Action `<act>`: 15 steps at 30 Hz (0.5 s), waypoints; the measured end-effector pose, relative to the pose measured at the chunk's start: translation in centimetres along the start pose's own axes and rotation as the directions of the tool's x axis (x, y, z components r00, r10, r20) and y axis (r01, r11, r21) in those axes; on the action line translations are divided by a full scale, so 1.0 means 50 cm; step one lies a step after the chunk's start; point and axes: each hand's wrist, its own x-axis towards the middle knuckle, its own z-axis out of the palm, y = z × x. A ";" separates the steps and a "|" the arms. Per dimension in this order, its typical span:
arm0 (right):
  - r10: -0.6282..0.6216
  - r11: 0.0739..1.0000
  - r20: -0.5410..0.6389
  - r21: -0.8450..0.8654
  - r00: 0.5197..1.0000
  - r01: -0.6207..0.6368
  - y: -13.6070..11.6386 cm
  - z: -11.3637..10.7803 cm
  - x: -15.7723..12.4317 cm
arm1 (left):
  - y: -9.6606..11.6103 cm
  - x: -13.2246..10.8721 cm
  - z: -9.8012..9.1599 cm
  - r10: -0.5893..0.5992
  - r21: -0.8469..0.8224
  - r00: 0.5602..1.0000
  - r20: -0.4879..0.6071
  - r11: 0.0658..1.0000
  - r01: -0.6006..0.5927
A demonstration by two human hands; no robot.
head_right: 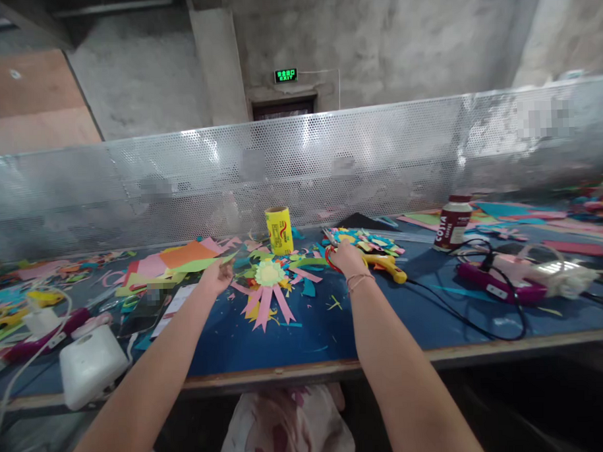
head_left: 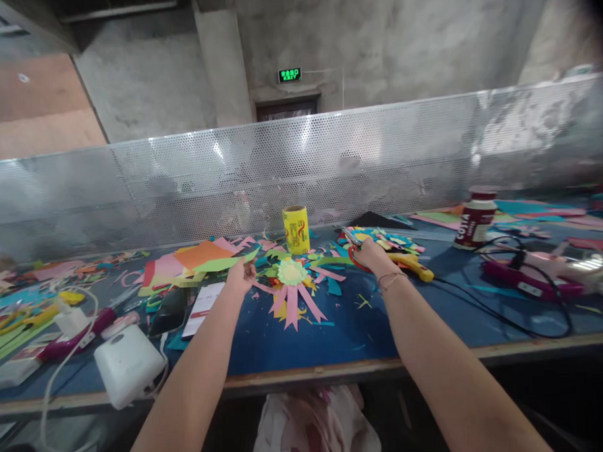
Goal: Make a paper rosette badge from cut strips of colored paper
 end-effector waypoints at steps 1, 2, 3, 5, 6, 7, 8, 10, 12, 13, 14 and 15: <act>0.004 1.000 0.011 0.014 1.000 -0.004 -0.007 -0.004 -0.002 | -0.002 0.001 0.000 -0.031 0.027 0.999 0.032 0.999 0.031; -0.008 0.999 0.018 0.031 1.000 0.008 -0.015 -0.008 -0.005 | -0.004 0.002 0.001 -0.064 0.076 0.995 0.075 0.995 0.058; -0.030 0.999 0.023 0.041 0.999 0.029 -0.024 -0.010 -0.009 | -0.008 0.002 0.001 -0.082 0.151 0.990 0.117 0.986 0.064; -0.104 0.994 0.028 0.033 0.994 0.103 -0.040 -0.009 -0.017 | -0.017 0.002 0.003 -0.052 0.353 0.978 0.204 0.935 -0.024; -0.149 0.989 0.023 0.020 0.989 0.149 -0.047 -0.006 -0.021 | -0.022 0.001 0.004 0.000 0.458 0.968 0.251 0.881 -0.119; -0.198 0.980 0.016 0.003 0.980 0.198 -0.052 -0.001 -0.025 | -0.028 0.001 0.005 0.072 0.547 0.950 0.305 0.803 -0.237; -0.243 0.970 0.009 -0.012 0.970 0.243 -0.056 0.006 -0.028 | -0.035 0.001 0.006 0.152 0.610 0.920 0.361 0.708 -0.357; -0.303 0.952 0.000 -0.036 0.953 0.302 -0.060 0.021 -0.033 | -0.047 0.005 0.006 0.284 0.662 0.838 0.466 0.516 -0.544; -0.337 0.940 0.005 -0.049 0.941 0.337 -0.062 0.036 -0.035 | -0.058 0.011 0.004 0.359 0.673 0.773 0.523 0.383 -0.632; -0.352 0.934 0.015 -0.055 0.936 0.352 -0.063 0.043 -0.036 | -0.063 0.014 0.002 0.365 0.682 0.763 0.534 0.347 -0.644; -0.364 0.929 0.024 -0.063 0.931 0.365 -0.064 0.049 -0.037 | -0.067 0.017 0.000 0.352 0.697 0.765 0.539 0.324 -0.640; -0.380 0.922 0.032 -0.070 0.924 0.382 -0.065 0.054 -0.037 | -0.071 0.019 -0.002 0.329 0.714 0.774 0.541 0.307 -0.629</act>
